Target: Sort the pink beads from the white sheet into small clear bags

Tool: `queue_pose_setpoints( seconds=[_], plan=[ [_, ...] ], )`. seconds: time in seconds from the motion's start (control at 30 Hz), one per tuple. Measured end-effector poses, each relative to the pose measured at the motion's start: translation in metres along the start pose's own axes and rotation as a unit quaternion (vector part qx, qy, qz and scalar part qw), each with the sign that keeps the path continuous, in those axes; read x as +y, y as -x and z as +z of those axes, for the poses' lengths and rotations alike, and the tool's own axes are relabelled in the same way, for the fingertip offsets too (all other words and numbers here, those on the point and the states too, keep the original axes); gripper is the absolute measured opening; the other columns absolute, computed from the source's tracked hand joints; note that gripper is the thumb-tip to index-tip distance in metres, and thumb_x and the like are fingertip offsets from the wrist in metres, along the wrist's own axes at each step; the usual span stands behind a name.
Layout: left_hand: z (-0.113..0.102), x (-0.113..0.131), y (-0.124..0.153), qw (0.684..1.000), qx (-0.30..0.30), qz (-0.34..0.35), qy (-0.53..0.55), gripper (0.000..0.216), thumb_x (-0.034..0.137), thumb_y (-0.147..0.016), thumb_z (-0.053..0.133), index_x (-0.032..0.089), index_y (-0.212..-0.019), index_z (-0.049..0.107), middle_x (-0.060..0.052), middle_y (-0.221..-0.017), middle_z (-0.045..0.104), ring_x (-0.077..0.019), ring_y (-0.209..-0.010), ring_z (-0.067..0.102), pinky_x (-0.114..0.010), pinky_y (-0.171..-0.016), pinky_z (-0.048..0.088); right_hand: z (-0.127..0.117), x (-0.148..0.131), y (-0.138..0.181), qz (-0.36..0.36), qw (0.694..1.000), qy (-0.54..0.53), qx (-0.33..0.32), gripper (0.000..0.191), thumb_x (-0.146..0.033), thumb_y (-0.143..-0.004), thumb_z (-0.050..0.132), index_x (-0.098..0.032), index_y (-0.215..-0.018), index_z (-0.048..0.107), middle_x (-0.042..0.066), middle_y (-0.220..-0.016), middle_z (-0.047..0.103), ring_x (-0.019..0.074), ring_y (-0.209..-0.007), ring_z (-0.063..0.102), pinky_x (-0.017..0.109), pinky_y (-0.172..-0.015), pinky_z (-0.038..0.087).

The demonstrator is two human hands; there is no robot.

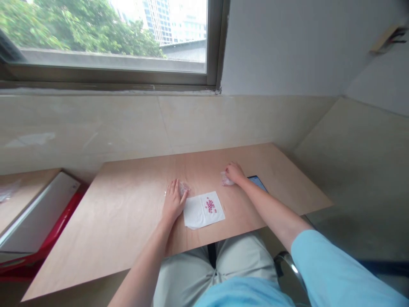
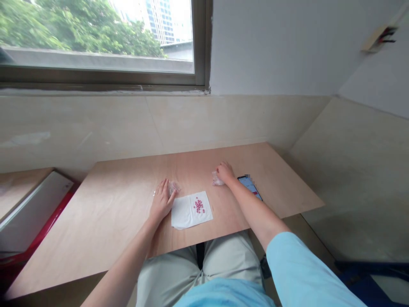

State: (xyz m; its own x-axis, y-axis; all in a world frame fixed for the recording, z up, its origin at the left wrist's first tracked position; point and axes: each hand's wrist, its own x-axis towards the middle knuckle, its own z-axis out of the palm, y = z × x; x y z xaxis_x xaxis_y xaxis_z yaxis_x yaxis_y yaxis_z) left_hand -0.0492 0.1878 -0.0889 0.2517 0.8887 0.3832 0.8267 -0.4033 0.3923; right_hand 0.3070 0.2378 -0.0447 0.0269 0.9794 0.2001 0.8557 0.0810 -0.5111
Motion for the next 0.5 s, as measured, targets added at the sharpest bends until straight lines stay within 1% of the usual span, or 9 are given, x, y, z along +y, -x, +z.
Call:
queue_pose_setpoints(
  seconds=[0.07,0.13,0.2,0.27,0.33,0.37,0.4,0.47,0.5],
  plan=[
    [-0.002,0.002,0.000,1.000,0.003,0.005,-0.005,0.067,0.052,-0.101,0.037,0.014,-0.155,0.029,-0.020,-0.159,0.035,-0.0318,-0.151,0.026,-0.055,-0.122,0.023,-0.007,-0.003,0.000,-0.005,1.000,-0.018,0.005,0.008,-0.012,-0.080,0.068,-0.016,-0.077,0.074,0.015,-0.101,0.070,0.0284,-0.107,0.059,0.037,-0.097,0.040],
    [-0.003,0.004,-0.001,1.000,0.000,0.008,-0.010,0.064,0.051,-0.100,0.038,0.016,-0.153,0.032,-0.019,-0.159,0.036,-0.0328,-0.150,0.028,-0.056,-0.121,0.025,-0.017,-0.006,0.002,-0.008,0.999,-0.044,0.004,0.007,-0.013,-0.080,0.067,-0.017,-0.080,0.073,0.013,-0.098,0.071,0.0261,-0.101,0.061,0.036,-0.093,0.043],
    [-0.004,0.004,-0.002,1.000,0.000,0.009,-0.011,0.063,0.051,-0.099,0.040,0.018,-0.152,0.033,-0.019,-0.158,0.036,-0.0338,-0.150,0.029,-0.058,-0.120,0.026,-0.028,-0.010,0.009,-0.010,0.997,-0.077,-0.007,0.006,-0.015,-0.081,0.067,-0.017,-0.083,0.072,0.009,-0.091,0.072,0.0221,-0.088,0.064,0.032,-0.083,0.046],
    [-0.006,0.004,-0.002,1.000,0.009,0.010,-0.002,0.065,0.051,-0.098,0.043,0.018,-0.153,0.029,-0.019,-0.158,0.037,-0.0342,-0.149,0.030,-0.058,-0.120,0.026,-0.037,-0.015,0.022,-0.012,0.994,-0.110,-0.025,0.006,-0.021,-0.083,0.067,-0.018,-0.084,0.072,0.005,-0.082,0.072,0.0182,-0.074,0.063,0.029,-0.072,0.048],
    [-0.009,0.006,-0.003,1.000,0.026,0.008,0.016,0.067,0.050,-0.098,0.045,0.018,-0.154,0.027,-0.020,-0.157,0.036,-0.0339,-0.149,0.031,-0.057,-0.119,0.028,-0.043,-0.023,0.040,0.000,0.979,-0.194,-0.059,0.012,-0.029,-0.084,0.067,-0.018,-0.084,0.071,0.003,-0.078,0.070,0.0157,-0.067,0.062,0.027,-0.065,0.047],
    [-0.012,0.008,-0.003,0.999,0.039,0.005,0.027,0.067,0.049,-0.097,0.047,0.017,-0.153,0.028,-0.020,-0.157,0.037,-0.0337,-0.148,0.032,-0.056,-0.119,0.029,-0.046,-0.027,0.050,0.019,0.957,-0.278,-0.083,0.015,-0.033,-0.084,0.068,-0.017,-0.085,0.071,0.003,-0.077,0.070,0.0150,-0.065,0.061,0.027,-0.064,0.047],
    [-0.015,0.012,-0.003,0.998,0.055,0.000,0.040,0.065,0.047,-0.097,0.048,0.017,-0.152,0.030,-0.020,-0.156,0.038,-0.0334,-0.147,0.033,-0.055,-0.118,0.030,-0.047,-0.032,0.061,0.042,0.921,-0.371,-0.112,0.019,-0.036,-0.081,0.072,-0.017,-0.086,0.071,0.002,-0.078,0.069,0.0144,-0.065,0.060,0.027,-0.064,0.047],
    [-0.024,0.026,-0.002,0.993,0.087,-0.013,0.072,0.058,0.045,-0.097,0.050,0.017,-0.146,0.038,-0.020,-0.151,0.043,-0.0329,-0.143,0.038,-0.054,-0.116,0.033,-0.049,-0.043,0.084,0.090,0.836,-0.519,-0.153,0.030,-0.037,-0.073,0.081,-0.017,-0.092,0.072,0.002,-0.080,0.069,0.0126,-0.066,0.059,0.027,-0.066,0.047],
    [-0.030,0.037,0.000,0.991,0.100,-0.021,0.092,0.053,0.043,-0.097,0.051,0.017,-0.141,0.042,-0.020,-0.147,0.046,-0.0326,-0.140,0.042,-0.053,-0.114,0.036,-0.048,-0.048,0.095,0.111,0.799,-0.567,-0.166,0.034,-0.036,-0.069,0.085,-0.017,-0.094,0.072,0.001,-0.080,0.068,0.0115,-0.067,0.059,0.026,-0.067,0.047]
  ],
)
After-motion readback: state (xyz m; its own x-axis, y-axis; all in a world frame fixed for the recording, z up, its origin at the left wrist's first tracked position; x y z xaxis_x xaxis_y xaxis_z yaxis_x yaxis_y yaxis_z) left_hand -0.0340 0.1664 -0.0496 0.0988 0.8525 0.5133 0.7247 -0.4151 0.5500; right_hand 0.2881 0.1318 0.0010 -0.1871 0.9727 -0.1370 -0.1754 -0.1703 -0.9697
